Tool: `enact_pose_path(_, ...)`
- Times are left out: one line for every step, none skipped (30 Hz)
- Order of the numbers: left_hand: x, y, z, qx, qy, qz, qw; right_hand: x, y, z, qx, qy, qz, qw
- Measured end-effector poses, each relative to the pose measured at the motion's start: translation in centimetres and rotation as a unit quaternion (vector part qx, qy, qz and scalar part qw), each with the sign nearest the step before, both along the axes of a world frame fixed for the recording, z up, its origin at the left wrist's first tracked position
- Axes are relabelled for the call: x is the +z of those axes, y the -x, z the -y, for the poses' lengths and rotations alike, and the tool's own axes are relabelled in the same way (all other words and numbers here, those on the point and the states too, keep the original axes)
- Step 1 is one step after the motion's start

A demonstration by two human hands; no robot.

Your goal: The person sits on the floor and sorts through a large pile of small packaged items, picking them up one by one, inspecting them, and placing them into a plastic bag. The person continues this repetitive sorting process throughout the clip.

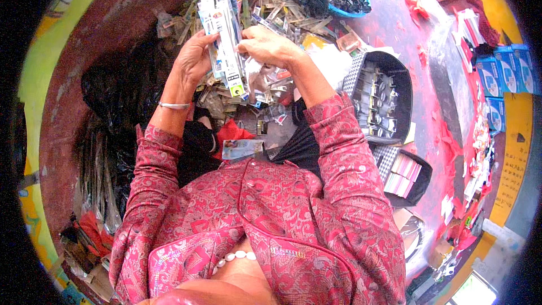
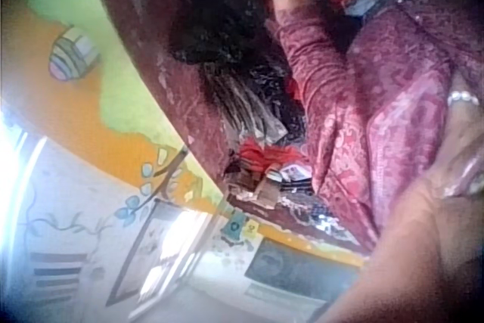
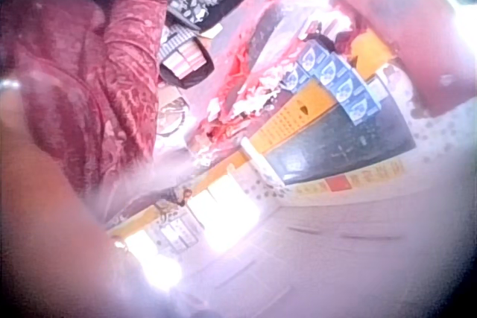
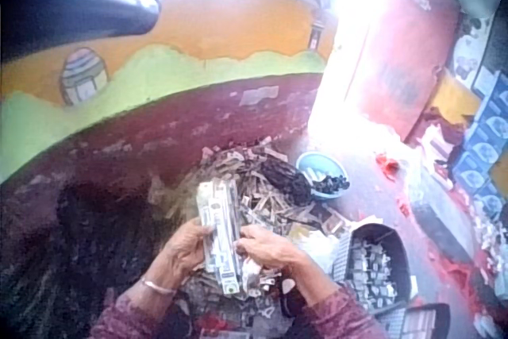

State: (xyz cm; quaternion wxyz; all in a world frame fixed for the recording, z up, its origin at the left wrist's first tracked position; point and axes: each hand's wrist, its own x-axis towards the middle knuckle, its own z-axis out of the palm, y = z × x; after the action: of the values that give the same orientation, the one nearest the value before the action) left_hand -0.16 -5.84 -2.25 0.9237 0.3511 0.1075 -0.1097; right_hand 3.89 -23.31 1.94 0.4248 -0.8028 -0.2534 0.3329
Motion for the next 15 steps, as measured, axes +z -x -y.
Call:
enact_pose_path(0.2, 0.1, 0.2, 0.001, 0.012, 0.004, 1.000, -0.7, -0.1, 0.0, -0.011, -0.013, -0.004, 1.000)
enact_pose_path(0.2, 0.1, 0.3, -0.005, 0.035, 0.000, 0.999, -1.2, -0.1, 0.1, -0.023, -0.026, -0.007, 0.999)
enact_pose_path(0.1, 0.2, 0.5, -0.011, 0.058, -0.004, 0.998, -1.3, -0.1, 0.2, -0.030, -0.024, -0.008, 0.999)
enact_pose_path(-0.1, 0.1, 0.6, -0.018, 0.080, -0.008, 0.997, -1.5, -0.1, 0.3, -0.036, -0.022, -0.010, 0.999)
enact_pose_path(-0.4, 0.2, 0.6, -0.020, 0.079, -0.014, 0.997, -1.4, 0.1, 0.2, -0.039, -0.020, -0.014, 0.999)
enact_pose_path(-0.9, 0.2, 0.7, -0.022, 0.079, -0.019, 0.996, -1.1, 0.2, 0.1, -0.031, -0.021, -0.004, 0.999)
enact_pose_path(-1.1, 0.3, 0.7, -0.025, 0.078, -0.024, 0.996, -0.6, 0.5, 0.2, -0.023, -0.022, 0.006, 0.999)
enact_pose_path(-1.0, 0.3, 0.8, -0.022, 0.053, -0.012, 0.998, 0.1, 0.7, 0.2, -0.016, -0.022, 0.017, 0.999)
enact_pose_path(-0.8, 0.5, 0.8, -0.019, 0.028, 0.000, 0.999, 0.5, 0.8, 0.3, 0.015, -0.034, 0.024, 0.999)
enact_pose_path(-0.7, 0.5, 0.8, -0.015, 0.003, 0.012, 1.000, 1.0, 1.0, 0.5, 0.046, -0.046, 0.030, 0.997)
enact_pose_path(-0.8, 0.5, 0.8, -0.007, -0.002, 0.016, 1.000, 1.3, 0.9, 0.7, 0.077, -0.058, 0.038, 0.995)
enact_pose_path(-0.7, 0.4, 0.9, -0.026, 0.033, 0.036, 0.998, 0.8, 0.8, 0.9, 0.074, -0.078, 0.054, 0.993)
enact_pose_path(-0.6, 0.5, 1.1, -0.046, 0.068, 0.055, 0.995, -0.3, 0.7, 1.2, 0.072, -0.098, 0.070, 0.990)
enact_pose_path(-0.3, 0.6, 1.4, -0.066, 0.103, 0.073, 0.990, -0.6, 0.7, 1.2, 0.069, -0.119, 0.084, 0.987)
enact_pose_path(0.0, 0.7, 1.7, -0.050, 0.093, 0.078, 0.991, -0.6, 0.8, 1.2, 0.023, -0.150, 0.004, 0.988)
